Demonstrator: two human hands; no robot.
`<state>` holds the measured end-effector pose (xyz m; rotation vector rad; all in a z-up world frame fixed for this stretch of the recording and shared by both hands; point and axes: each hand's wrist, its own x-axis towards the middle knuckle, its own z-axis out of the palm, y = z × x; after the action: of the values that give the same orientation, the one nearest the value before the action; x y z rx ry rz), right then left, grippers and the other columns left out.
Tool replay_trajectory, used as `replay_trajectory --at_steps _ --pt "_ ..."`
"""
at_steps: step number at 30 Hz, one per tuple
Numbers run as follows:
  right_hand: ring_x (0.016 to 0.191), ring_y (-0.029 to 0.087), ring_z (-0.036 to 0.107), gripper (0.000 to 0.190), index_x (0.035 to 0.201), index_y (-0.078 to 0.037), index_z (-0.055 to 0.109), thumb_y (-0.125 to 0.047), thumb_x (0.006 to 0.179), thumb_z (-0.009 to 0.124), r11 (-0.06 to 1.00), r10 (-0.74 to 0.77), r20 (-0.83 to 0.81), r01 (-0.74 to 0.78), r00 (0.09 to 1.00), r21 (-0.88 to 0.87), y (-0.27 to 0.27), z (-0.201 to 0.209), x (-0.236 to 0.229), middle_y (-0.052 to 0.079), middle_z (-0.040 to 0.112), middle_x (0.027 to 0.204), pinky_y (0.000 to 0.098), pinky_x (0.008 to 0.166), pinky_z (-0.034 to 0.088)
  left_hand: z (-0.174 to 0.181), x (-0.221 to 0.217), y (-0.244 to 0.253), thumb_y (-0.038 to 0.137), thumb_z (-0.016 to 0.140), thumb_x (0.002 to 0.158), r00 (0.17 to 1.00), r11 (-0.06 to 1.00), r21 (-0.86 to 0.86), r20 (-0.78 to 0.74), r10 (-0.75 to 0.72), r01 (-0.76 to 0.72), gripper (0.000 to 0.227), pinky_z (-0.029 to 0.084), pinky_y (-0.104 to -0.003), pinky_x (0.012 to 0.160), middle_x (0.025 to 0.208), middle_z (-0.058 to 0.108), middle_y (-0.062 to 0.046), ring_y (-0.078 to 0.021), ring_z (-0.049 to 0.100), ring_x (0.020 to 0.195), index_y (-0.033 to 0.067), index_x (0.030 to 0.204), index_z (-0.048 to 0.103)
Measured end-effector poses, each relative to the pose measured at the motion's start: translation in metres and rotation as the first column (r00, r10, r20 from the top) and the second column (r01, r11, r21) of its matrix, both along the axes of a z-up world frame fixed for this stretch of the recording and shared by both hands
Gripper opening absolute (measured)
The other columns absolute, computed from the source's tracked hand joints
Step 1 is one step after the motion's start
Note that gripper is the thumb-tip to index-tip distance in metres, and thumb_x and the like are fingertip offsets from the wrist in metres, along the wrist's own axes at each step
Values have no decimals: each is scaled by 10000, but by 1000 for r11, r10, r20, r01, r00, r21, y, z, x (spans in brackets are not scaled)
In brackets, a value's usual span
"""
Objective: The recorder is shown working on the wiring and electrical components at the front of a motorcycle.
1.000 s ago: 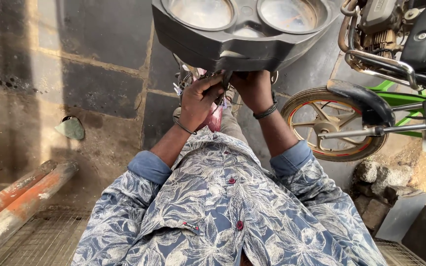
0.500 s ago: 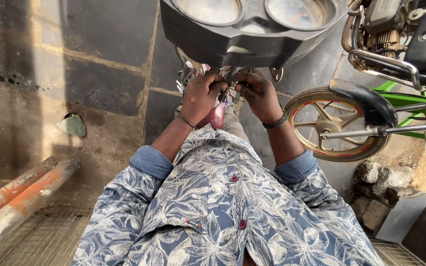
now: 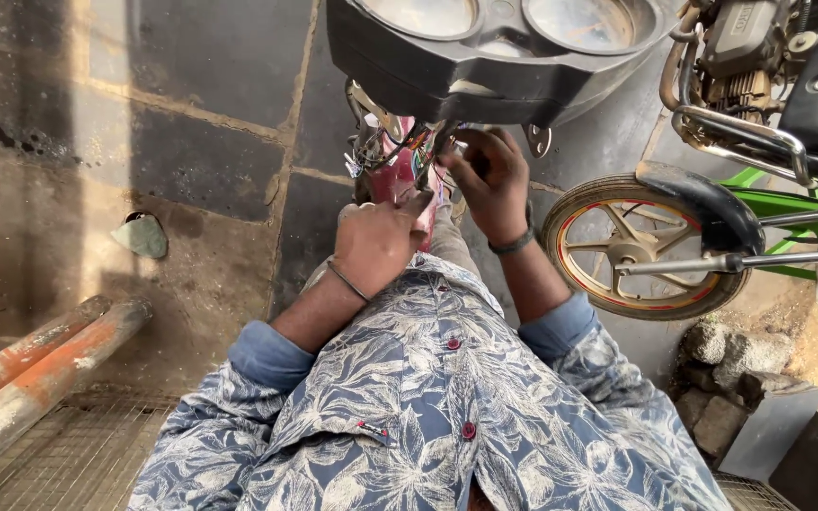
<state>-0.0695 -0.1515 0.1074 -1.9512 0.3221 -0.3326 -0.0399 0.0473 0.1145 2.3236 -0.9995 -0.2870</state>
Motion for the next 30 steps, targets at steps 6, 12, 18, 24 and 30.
replay_trajectory --at_steps 6,12,18,24,30 --pt "828 87 613 146 1015 -5 708 -106 963 799 935 210 -167 -148 963 324 -30 -56 18 2 700 915 253 739 506 5 16 -9 267 729 975 983 984 -57 -69 168 -172 185 554 -434 707 936 713 -95 -293 698 826 145 1114 733" --pt "915 102 625 154 1057 -38 726 -129 945 781 488 420 -58 -172 906 856 -63 -54 5 -1 711 995 251 824 493 -44 14 -42 103 738 973 890 832 -431 -431 151 -350 167 572 -324 749 1049 706 -91 -185 699 867 83 1139 738" --pt "793 67 509 167 1095 -25 757 -169 1019 722 750 367 -149 -197 918 632 -56 -42 1 -29 635 909 241 728 430 -81 16 -53 78 723 991 585 590 -511 -807 -80 -625 239 570 -253 867 1122 757 -51 -97 689 974 21 1222 739" --pt "803 81 571 127 1041 -7 720 -116 1012 778 784 202 -78 -114 976 611 -44 -47 -12 16 673 927 245 716 465 -73 34 -56 157 757 964 523 751 -373 -851 -43 -545 294 558 -251 785 1003 804 -78 -87 678 854 1 1214 763" --pt "829 111 635 153 1118 22 687 -85 1038 761 669 152 -135 -1 979 743 -46 -65 -30 65 707 959 253 742 503 -85 46 -60 203 754 940 534 814 -387 -838 -114 -434 263 574 -254 775 958 780 -52 -82 694 845 0 1107 746"
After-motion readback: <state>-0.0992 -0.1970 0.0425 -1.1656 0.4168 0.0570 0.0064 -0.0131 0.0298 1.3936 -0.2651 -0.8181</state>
